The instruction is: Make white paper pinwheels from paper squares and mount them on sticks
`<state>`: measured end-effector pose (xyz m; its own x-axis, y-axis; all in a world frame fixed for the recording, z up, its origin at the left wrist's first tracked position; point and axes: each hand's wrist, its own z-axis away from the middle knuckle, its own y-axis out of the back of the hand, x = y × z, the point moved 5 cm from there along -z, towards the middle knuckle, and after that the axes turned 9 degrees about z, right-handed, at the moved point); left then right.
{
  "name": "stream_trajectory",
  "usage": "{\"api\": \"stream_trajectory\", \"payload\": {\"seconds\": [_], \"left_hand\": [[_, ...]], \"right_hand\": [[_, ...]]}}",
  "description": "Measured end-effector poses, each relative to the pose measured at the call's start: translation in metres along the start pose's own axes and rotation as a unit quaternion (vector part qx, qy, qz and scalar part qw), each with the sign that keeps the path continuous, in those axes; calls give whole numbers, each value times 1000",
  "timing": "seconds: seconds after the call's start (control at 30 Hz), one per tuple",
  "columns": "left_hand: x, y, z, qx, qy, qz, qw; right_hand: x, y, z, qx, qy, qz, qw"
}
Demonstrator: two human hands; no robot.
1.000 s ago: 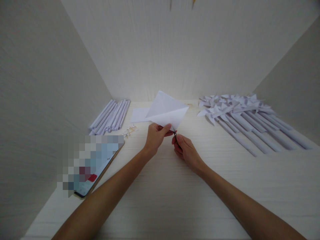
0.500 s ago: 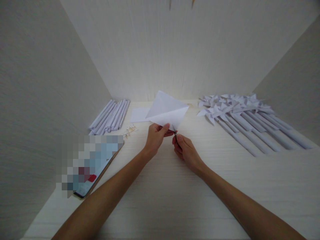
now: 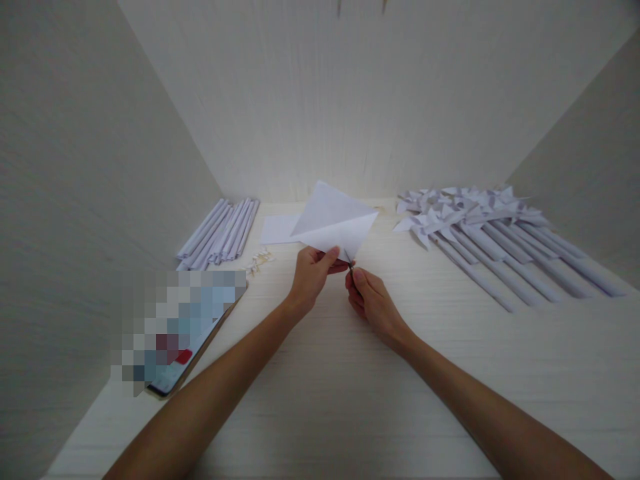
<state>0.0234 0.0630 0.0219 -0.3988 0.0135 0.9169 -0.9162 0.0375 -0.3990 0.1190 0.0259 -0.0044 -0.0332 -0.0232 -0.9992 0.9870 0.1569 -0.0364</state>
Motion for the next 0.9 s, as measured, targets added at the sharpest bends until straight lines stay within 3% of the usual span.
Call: {"api": "stream_trajectory", "payload": {"seconds": [0.9], "left_hand": [[0,-1,4,14,-2,-13,1000]], "right_hand": [[-3,0,-1,15,-9,-13,1000]]}}
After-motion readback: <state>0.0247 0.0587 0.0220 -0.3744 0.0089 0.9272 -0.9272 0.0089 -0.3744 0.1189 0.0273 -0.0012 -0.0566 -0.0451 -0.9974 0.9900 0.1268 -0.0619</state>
